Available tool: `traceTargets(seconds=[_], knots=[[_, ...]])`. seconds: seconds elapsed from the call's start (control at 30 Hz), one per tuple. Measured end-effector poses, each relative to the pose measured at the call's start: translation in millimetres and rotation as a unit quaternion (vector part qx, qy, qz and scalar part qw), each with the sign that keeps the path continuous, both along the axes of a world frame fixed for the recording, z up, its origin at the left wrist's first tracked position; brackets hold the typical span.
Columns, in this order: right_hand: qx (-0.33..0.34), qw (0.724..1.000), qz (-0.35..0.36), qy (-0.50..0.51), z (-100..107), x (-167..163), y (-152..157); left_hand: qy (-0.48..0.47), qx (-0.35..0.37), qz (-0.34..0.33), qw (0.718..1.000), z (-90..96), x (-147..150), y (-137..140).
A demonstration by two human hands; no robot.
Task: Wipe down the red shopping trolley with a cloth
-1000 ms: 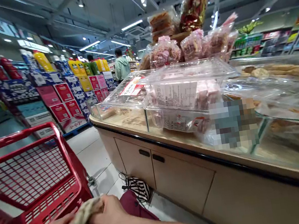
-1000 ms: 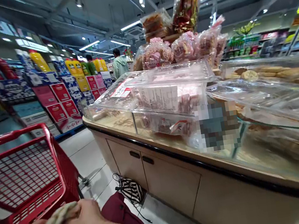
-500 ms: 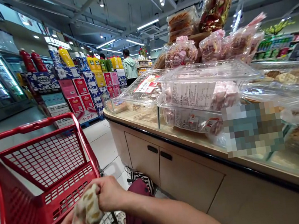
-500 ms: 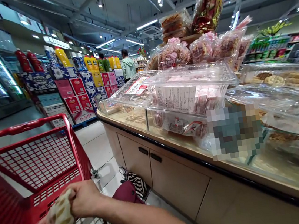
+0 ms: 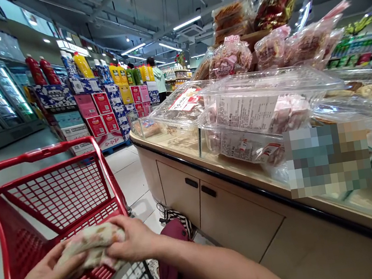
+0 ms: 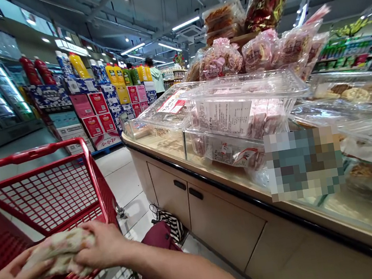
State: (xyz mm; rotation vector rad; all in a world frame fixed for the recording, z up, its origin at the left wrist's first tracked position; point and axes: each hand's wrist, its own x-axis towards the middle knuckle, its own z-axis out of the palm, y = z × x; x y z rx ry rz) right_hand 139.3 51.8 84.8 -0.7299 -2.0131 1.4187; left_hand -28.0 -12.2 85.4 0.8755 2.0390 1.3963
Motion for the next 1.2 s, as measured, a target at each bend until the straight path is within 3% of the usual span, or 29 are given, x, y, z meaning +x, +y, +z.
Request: traceTargets(seconds=[0.07,0.13,0.2,0.23,0.3,0.37,0.47,0.57,0.67,0.8,0.93,1.07,1.13,1.2], knots=[[-0.094,0.995,-0.041,-0.013,-2,-2,7,-0.093,-0.030,-0.053,0.994,-2.1,-8,3],[-0.092,0.992,-0.090,0.009,0,-1,15,-0.036,-0.019,-0.033,0.999,-8.2,-17,2],[0.010,0.985,-0.160,0.060,-3,-1,21,0.167,0.001,0.014,0.986,-16.5,-24,-4],[0.084,0.978,-0.171,0.079,-8,-4,24,0.278,-0.002,0.022,0.960,-20.8,-27,-8],[0.220,0.954,-0.190,0.070,-28,-20,24,0.428,-0.103,-0.058,0.896,-28.6,-31,-19],[0.335,0.924,-0.182,0.016,-60,-47,13,0.466,-0.234,-0.144,0.841,-34.6,-33,-30],[0.465,0.876,-0.128,-0.019,-108,-85,-21,0.499,-0.282,-0.176,0.801,-41.1,-31,-48],[0.535,0.843,-0.064,-0.004,-134,-84,-40,0.514,-0.253,-0.169,0.802,-49.1,-30,-70],[0.570,0.821,-0.015,-0.015,-135,-49,-21,0.527,-0.195,-0.143,0.815,-59.2,-33,-93],[0.537,0.832,-0.134,-0.032,-136,-34,-8,0.532,-0.156,-0.114,0.825,-66.4,-30,-102],[0.551,0.826,-0.121,0.018,-140,-70,-36,0.520,-0.179,-0.108,0.828,-64.7,-18,-86],[0.574,0.815,-0.076,-0.018,-138,-61,-15,0.531,-0.157,-0.111,0.825,-65.8,-21,-82],[0.554,0.825,-0.108,-0.034,-134,-47,-1,0.532,-0.155,-0.105,0.826,-67.4,-26,-85],[0.508,0.853,-0.119,-0.025,-125,-45,-4,0.525,-0.170,-0.104,0.827,-67.4,-29,-86]])
